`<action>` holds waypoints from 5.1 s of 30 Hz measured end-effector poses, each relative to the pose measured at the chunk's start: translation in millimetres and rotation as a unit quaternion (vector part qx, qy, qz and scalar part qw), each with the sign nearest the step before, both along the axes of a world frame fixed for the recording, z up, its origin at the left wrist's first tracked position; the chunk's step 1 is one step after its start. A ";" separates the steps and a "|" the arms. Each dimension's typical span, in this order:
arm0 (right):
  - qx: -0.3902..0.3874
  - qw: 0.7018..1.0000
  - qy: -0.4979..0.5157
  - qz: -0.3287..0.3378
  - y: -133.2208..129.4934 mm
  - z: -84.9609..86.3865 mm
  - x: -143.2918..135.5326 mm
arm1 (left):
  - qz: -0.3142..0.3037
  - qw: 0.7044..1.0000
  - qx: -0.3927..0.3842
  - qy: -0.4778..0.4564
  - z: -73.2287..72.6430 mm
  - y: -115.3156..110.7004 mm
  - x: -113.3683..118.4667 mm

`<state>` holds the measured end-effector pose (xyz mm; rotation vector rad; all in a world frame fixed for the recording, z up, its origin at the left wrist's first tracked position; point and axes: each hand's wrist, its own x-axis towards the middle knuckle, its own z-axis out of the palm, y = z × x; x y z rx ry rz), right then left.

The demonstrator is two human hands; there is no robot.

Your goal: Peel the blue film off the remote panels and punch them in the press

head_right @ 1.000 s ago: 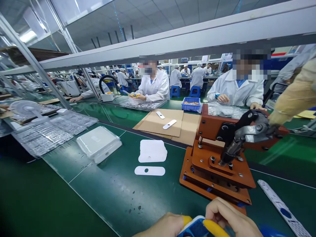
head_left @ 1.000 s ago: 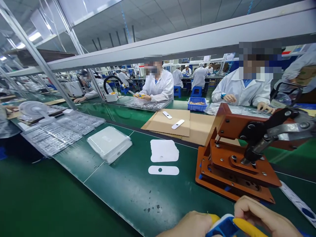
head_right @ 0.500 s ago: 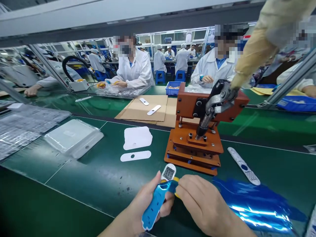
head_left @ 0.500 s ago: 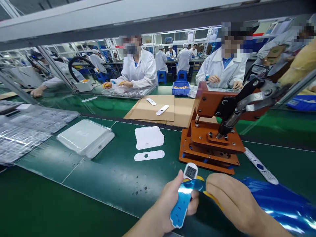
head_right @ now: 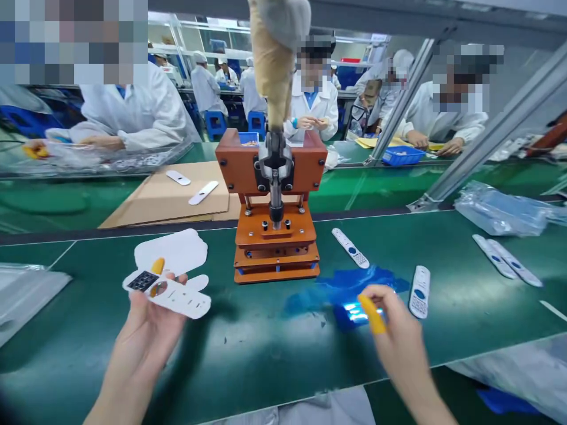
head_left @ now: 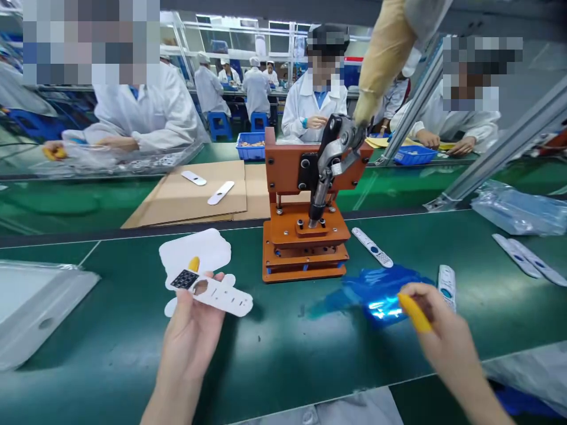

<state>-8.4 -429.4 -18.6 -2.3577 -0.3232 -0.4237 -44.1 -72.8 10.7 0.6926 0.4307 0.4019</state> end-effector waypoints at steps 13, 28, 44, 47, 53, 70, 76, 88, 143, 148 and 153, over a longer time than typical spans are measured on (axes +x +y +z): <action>-0.033 0.958 0.130 0.254 33.1 -8.7 -6.7 | -0.179 0.979 0.083 -0.043 -13.1 -86.2 -36.7; 0.037 0.987 0.055 0.147 38.3 -6.0 91.6 | -0.148 0.520 0.801 0.257 -6.8 79.9 -30.4; -0.040 0.979 0.091 0.177 64.9 6.0 124.3 | -0.152 0.730 0.607 0.274 -14.2 67.8 -44.0; -0.040 0.978 0.084 0.188 68.1 5.1 126.4 | -0.134 0.777 0.538 0.300 -13.9 63.5 -46.7; 0.036 0.997 -0.011 0.070 63.8 3.0 82.6 | -0.163 0.877 0.381 0.244 12.6 27.3 -36.5; 0.089 0.970 0.118 0.192 80.4 -1.0 15.7 | -0.332 0.891 0.281 0.131 6.6 -50.2 16.8; 0.057 0.979 0.036 0.191 58.7 -6.3 34.8 | -0.180 0.863 0.450 0.142 0.1 -29.0 20.6; 0.016 0.981 -0.026 0.191 62.5 -7.8 107.1 | -0.100 0.757 0.646 -0.018 -21.5 -27.4 55.3; -0.194 0.915 -0.269 0.231 57.8 -6.9 100.8 | -0.112 0.323 0.933 -0.112 -5.6 -17.5 73.1; -0.161 0.920 -0.275 0.226 66.7 -8.8 93.9 | -0.079 0.311 0.940 -0.114 -5.7 -15.4 65.4; -0.118 0.924 -0.271 0.244 77.6 -5.1 91.5 | -0.073 0.352 0.923 -0.134 -13.5 -16.5 66.7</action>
